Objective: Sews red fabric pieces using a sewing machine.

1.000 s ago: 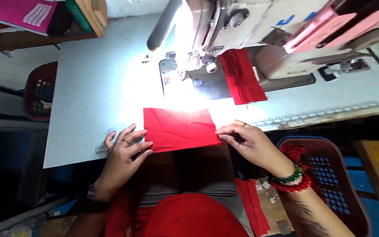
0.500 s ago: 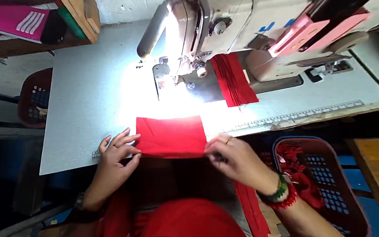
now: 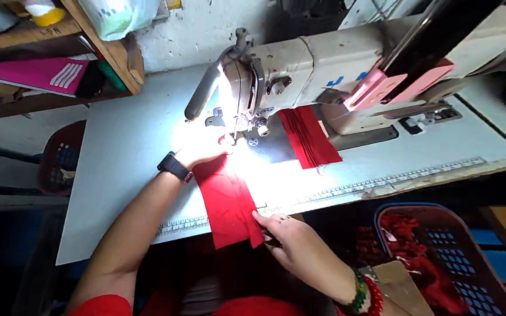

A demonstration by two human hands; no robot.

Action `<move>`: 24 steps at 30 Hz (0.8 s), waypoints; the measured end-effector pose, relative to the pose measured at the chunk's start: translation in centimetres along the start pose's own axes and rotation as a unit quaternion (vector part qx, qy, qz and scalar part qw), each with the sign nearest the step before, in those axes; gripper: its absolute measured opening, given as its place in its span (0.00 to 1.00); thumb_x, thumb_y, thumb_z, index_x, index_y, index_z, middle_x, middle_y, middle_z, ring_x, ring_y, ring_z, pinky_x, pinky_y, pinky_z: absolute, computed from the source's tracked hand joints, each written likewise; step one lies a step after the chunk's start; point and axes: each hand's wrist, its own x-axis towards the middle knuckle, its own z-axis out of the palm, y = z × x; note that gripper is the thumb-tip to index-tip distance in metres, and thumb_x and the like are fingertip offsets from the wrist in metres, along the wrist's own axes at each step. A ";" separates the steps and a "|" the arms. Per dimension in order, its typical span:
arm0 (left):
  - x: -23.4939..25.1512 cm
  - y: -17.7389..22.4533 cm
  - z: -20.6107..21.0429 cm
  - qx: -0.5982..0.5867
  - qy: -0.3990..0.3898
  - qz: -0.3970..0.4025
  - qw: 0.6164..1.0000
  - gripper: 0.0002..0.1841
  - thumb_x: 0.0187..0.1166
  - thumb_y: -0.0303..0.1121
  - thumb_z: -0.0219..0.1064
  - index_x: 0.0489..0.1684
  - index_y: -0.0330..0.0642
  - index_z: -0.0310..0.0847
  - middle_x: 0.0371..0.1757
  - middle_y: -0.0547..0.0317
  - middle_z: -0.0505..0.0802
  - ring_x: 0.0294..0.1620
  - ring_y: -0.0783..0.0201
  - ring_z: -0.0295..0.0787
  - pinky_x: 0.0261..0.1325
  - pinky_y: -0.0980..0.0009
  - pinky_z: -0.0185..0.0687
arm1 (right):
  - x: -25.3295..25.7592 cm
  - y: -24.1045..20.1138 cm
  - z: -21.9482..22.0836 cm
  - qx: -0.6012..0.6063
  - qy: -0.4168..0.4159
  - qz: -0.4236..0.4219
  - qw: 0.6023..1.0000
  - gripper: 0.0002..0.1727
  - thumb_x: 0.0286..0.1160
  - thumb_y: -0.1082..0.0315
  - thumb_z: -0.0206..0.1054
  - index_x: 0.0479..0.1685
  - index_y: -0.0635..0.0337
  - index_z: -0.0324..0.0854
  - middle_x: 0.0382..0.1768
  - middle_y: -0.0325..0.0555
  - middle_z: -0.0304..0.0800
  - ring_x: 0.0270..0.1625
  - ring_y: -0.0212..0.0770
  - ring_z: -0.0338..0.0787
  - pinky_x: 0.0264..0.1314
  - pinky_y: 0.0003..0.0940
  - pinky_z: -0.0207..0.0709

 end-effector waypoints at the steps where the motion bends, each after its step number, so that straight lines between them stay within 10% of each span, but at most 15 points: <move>1: 0.4 0.0 0.0 0.018 -0.008 -0.006 1.000 0.11 0.74 0.38 0.75 0.41 0.39 0.89 0.39 0.51 0.91 0.45 0.55 0.87 0.53 0.51 0.79 | 0.4 0.3 -0.1 -0.035 0.004 -0.019 0.999 0.28 0.56 0.65 0.72 0.64 0.56 0.90 0.38 0.44 0.94 0.36 0.44 0.93 0.38 0.39 0.88; 6: 0.2 0.0 -0.1 -0.003 0.004 -0.008 1.000 0.13 0.72 0.40 0.78 0.42 0.38 0.89 0.37 0.52 0.91 0.42 0.59 0.86 0.50 0.56 0.79 | 3.7 2.2 -1.0 -0.072 -0.017 -0.085 0.994 0.07 0.67 0.62 0.67 0.38 0.48 0.89 0.39 0.41 0.92 0.35 0.44 0.92 0.32 0.39 0.85; 9: 0.3 -0.5 0.3 -0.040 0.015 0.005 0.999 0.09 0.72 0.35 0.76 0.41 0.40 0.89 0.34 0.56 0.89 0.36 0.64 0.84 0.45 0.61 0.80 | 5.2 2.7 -1.5 -0.076 -0.056 -0.083 0.992 0.19 0.67 0.61 0.71 0.59 0.50 0.86 0.53 0.42 0.93 0.37 0.45 0.92 0.34 0.42 0.86; 12: 0.3 -0.9 0.3 -0.052 -0.001 0.000 0.999 0.10 0.74 0.36 0.75 0.43 0.40 0.88 0.35 0.58 0.90 0.38 0.66 0.85 0.47 0.63 0.81 | 6.1 3.2 -1.7 -0.097 -0.084 -0.088 0.988 0.37 0.62 0.60 0.73 0.80 0.50 0.77 0.39 0.43 0.92 0.28 0.45 0.89 0.25 0.42 0.81; 17: -0.8 -1.2 2.0 0.054 0.091 0.043 0.993 0.11 0.81 0.38 0.67 0.45 0.40 0.88 0.42 0.54 0.90 0.49 0.59 0.88 0.56 0.59 0.84 | 7.0 3.6 -2.1 -0.112 -0.107 -0.116 0.981 0.35 0.65 0.54 0.72 0.79 0.49 0.78 0.42 0.41 0.93 0.35 0.44 0.91 0.30 0.41 0.84; 21: -4.0 0.8 4.5 0.164 0.191 0.123 0.960 0.14 0.87 0.38 0.58 0.45 0.44 0.91 0.48 0.54 0.92 0.57 0.55 0.88 0.63 0.54 0.83 | 7.4 3.4 -2.5 -0.111 -0.117 -0.114 0.980 0.34 0.65 0.54 0.72 0.77 0.51 0.80 0.64 0.42 0.91 0.45 0.45 0.94 0.34 0.42 0.86; 24: -6.9 3.1 6.4 0.163 0.163 0.197 0.953 0.14 0.87 0.34 0.57 0.52 0.44 0.92 0.52 0.57 0.94 0.58 0.60 0.89 0.64 0.56 0.80 | 7.4 3.4 -2.2 -0.107 -0.102 -0.118 0.982 0.26 0.58 0.57 0.76 0.60 0.53 0.87 0.60 0.43 0.90 0.40 0.44 0.93 0.27 0.41 0.85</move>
